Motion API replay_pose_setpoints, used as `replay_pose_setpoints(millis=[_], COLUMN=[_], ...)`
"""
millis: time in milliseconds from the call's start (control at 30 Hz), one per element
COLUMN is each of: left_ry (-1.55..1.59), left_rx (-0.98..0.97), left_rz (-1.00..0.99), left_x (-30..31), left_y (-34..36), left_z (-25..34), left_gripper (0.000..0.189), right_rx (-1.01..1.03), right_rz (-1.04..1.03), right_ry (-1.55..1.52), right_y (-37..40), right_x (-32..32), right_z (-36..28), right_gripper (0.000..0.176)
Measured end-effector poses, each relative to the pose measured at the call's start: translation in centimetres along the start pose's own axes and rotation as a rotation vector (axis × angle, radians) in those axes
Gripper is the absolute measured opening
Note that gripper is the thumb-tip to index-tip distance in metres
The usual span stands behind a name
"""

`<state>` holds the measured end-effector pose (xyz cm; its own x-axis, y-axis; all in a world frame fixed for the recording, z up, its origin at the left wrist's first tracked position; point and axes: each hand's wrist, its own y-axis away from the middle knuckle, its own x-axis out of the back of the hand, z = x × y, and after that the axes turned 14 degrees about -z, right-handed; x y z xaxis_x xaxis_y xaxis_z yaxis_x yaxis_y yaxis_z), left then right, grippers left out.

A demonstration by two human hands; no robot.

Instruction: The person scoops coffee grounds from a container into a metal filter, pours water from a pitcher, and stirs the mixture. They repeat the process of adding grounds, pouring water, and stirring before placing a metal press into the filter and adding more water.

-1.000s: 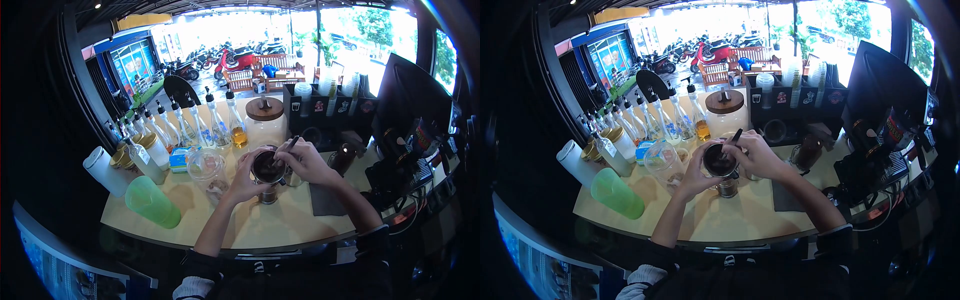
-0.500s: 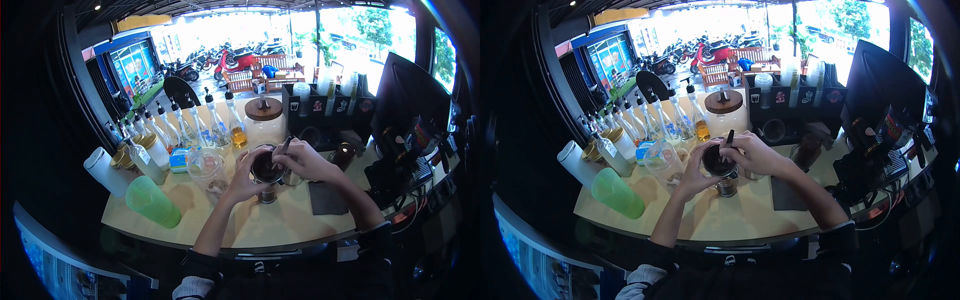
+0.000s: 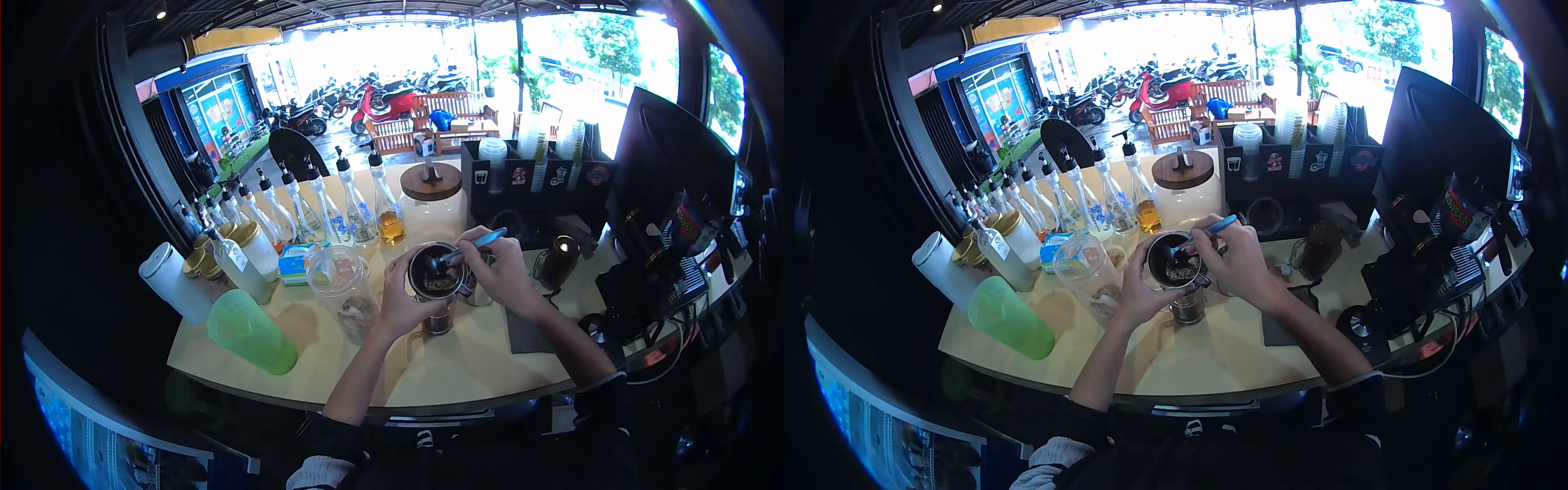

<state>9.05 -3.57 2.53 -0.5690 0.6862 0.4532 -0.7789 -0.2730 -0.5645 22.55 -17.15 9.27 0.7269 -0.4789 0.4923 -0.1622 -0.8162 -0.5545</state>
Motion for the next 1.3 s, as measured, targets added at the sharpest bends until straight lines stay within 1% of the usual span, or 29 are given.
replay_pose_setpoints(millis=[100, 133, 167, 200, 233, 300, 367, 433, 500, 533, 600, 667, 733, 800, 933, 1000, 1033, 1067, 1100, 1133, 1167, 1200, 1267, 1300], left_ry=[-0.058, -0.095, -0.133, -0.133, -0.163, -0.193, -0.096, -0.05, -0.005, 0.026, 0.057, 0.022, 0.022, 0.022, 0.04, 0.063, 0.06, 0.057, 0.058, -0.092, -0.241, -0.239, -0.339, -0.334], left_rx=[-0.01, -0.006, -0.003, -0.003, -0.011, -0.015, 0.012, 0.023, 0.034, 0.052, 0.069, 0.135, 0.138, 0.141, 0.129, 0.127, 0.132, 0.136, 0.132, 0.071, 0.009, 0.004, 0.017, 0.011], left_rz=[0.014, -0.009, -0.032, -0.034, -0.022, -0.01, 0.036, 0.046, 0.057, 0.066, 0.074, 0.021, 0.014, 0.005, -0.016, -0.027, -0.015, -0.003, -0.003, 0.081, 0.166, 0.165, 0.056, 0.054], left_x=[-0.2, -0.1, 0.0, 0.1, 0.1, 0.0, -0.2, -0.4, -0.5, -0.5, -0.5, -0.4, -0.4, -0.4, -0.4, -0.4, -0.3, -0.2, -0.1, 0.2, 0.5, 0.9, 1.8, 2.0], left_y=[0.0, 0.0, -0.1, -0.1, 0.0, 0.2, -0.2, -0.7, -0.8, -0.7, -0.5, -0.4, -0.3, -0.2, -0.1, 0.0, 0.2, 0.4, 0.4, 0.4, 0.4, 0.4, 0.2, 0.0], left_z=[0.4, 0.5, 0.6, 0.6, 0.7, 0.7, 0.8, 0.5, 0.3, 0.2, 0.1, 0.2, 0.3, 0.3, 0.3, 0.3, 0.2, 0.2, 0.2, 0.7, 1.2, 1.9, 3.6, 3.7], left_gripper=[0.083, 0.087, 0.092, 0.092, 0.091, 0.09, 0.081, 0.08, 0.078, 0.077, 0.076, 0.075, 0.076, 0.076, 0.078, 0.079, 0.08, 0.08, 0.08, 0.082, 0.083, 0.083, 0.07, 0.07], right_rx=[0.05, 0.051, 0.154, 0.256, 0.253, 0.086, 0.058, 0.034, 0.023, 0.024, -0.042, -0.041, -0.041, 0.01, -0.043, -0.062, -0.001, 0.0, 0.046, 0.092, 0.063, 0.063, 0.162, 0.21], right_rz=[-0.036, -0.033, -0.026, -0.02, -0.019, 0.006, 0.016, 0.023, 0.078, 0.076, 0.06, 0.06, 0.06, 0.08, 0.054, -0.072, -0.033, -0.032, -0.04, -0.047, -0.034, -0.031, -0.076, -0.083], right_ry=[-0.054, -0.054, 0.161, 0.375, 0.374, 0.004, -0.043, -0.088, -0.22, -0.22, -0.31, -0.313, -0.316, -0.256, -0.227, 0.068, 0.124, 0.126, 0.214, 0.303, 0.299, 0.304, 0.344, 0.368], right_y=[0.8, 0.8, 0.8, 0.8, 0.7, 0.7, 0.9, 0.9, 0.9, 0.9, 1.0, 1.1, 1.1, 1.0, 1.3, 1.2, 1.3, 1.4, 1.4, 1.3, 1.3, 1.2, 1.0, 0.8], right_x=[-1.2, -0.9, -0.5, -0.2, -0.1, -0.1, -0.1, -0.1, -0.3, -0.2, -0.1, -0.1, -0.1, -0.4, -0.6, -0.4, -0.7, -0.8, -0.7, -0.6, -0.8, -1.0, -1.2, -1.4], right_z=[0.4, 0.1, -0.6, -0.9, -0.6, 0.2, 0.4, 0.7, 1.6, 1.9, 2.3, 2.5, 2.6, 2.5, 1.2, 0.6, 0.7, 0.4, -0.1, -0.6, -1.0, -0.9, -0.3, -0.4], right_gripper=[0.009, 0.009, 0.009, 0.009, 0.009, 0.011, 0.013, 0.014, 0.015, 0.015, 0.016, 0.016, 0.017, 0.018, 0.016, 0.01, 0.008, 0.008, 0.008, 0.008, 0.01, 0.01, 0.015, 0.014])
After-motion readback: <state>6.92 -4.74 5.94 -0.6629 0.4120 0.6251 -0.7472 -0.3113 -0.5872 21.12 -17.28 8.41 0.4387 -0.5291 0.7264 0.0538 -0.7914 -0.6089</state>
